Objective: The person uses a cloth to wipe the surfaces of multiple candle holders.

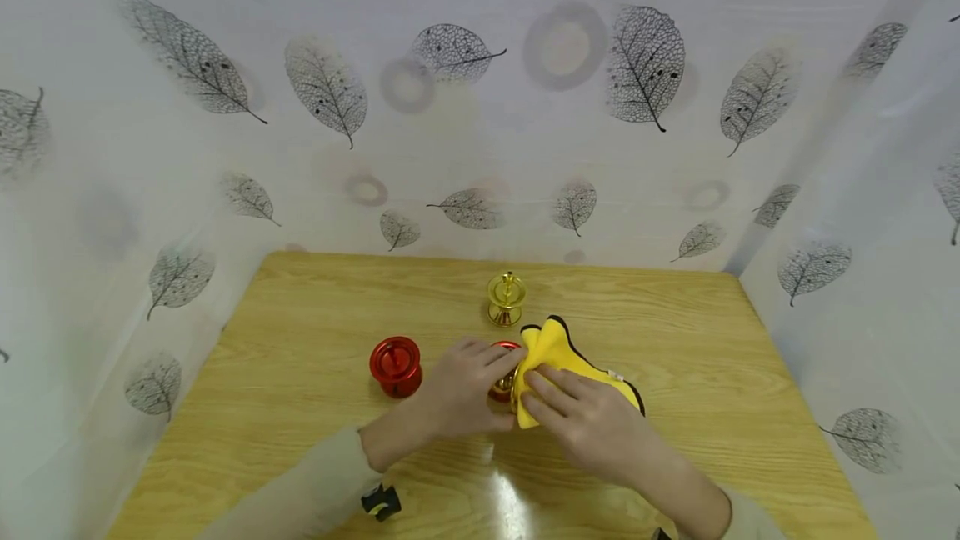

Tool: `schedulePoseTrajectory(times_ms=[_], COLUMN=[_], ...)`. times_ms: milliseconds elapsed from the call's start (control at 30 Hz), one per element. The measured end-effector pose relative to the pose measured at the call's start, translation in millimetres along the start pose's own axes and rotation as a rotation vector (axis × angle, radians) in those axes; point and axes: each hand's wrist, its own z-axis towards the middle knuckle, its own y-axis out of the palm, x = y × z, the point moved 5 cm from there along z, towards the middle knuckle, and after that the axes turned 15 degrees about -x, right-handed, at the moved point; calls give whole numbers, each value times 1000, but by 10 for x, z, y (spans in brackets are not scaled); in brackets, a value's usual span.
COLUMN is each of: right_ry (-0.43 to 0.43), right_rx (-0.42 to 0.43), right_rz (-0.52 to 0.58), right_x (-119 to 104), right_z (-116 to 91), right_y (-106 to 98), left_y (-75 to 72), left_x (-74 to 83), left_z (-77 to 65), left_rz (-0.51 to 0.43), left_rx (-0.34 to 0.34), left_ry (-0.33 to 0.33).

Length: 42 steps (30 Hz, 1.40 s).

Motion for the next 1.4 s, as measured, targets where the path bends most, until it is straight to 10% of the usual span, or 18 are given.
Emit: schedulePoseTrajectory(times_ms=[133,367,600,900,1400], right_ry=[63,364,602,696,581], right_rx=[26,81,23,-3,-28], right_rz=[235,1129,1694,1833,2064], right_x=[95,304,319,362,348], right_z=[-31,-186,-297,-394,-350], right_y=[25,210,398,438,503], left_y=[8,9,-24,-31,-85], left_x=[7,58,32,-20,3], left_z=[-12,-14,-14,-38,-70], left_rz=[29,53,-54,-75,-53], left_rx=[37,63,82,117,182], left_ry=[17,38,-1,-30,20])
